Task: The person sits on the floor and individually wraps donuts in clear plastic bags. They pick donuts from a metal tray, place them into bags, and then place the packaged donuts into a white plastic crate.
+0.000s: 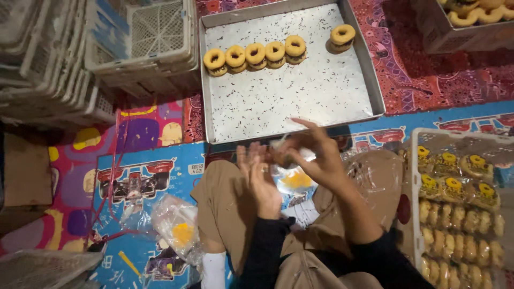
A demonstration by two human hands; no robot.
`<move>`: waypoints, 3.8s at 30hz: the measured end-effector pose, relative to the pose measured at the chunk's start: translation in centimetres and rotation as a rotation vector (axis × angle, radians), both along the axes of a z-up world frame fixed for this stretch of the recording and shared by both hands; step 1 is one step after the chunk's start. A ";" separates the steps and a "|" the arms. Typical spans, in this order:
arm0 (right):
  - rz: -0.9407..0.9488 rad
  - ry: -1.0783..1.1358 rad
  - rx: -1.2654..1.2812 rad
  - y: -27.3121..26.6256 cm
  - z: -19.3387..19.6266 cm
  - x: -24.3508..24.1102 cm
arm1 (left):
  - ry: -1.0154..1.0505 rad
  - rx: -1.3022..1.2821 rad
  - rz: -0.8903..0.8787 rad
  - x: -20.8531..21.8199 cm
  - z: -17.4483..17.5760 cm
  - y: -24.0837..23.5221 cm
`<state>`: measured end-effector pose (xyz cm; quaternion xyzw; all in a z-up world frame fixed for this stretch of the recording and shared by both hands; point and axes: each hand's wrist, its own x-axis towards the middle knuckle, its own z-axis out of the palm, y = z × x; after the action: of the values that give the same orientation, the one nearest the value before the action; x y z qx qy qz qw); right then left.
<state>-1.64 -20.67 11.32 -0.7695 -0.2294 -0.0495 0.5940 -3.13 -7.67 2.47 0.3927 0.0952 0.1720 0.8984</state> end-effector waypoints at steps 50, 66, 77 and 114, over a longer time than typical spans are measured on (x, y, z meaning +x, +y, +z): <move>-0.319 0.209 -0.404 -0.5 -36.4 3.2 | 0.506 1.060 0.156 -3.1 -19.1 13.4; 0.001 -0.269 -1.143 -4.0 -27.8 2.2 | 0.290 1.050 -0.598 5.2 -16.6 0.8; -0.273 0.196 -0.904 -9.2 -10.6 3.7 | -0.385 0.367 -0.252 4.3 -2.1 -7.3; -0.350 -0.207 -0.444 0.5 -4.0 1.9 | -0.172 -0.802 -0.202 6.0 -2.1 -1.2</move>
<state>0.30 -20.19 7.35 -0.8993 -0.1579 -0.1778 0.3670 2.83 -8.83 0.36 0.0034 0.0404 0.0646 0.9971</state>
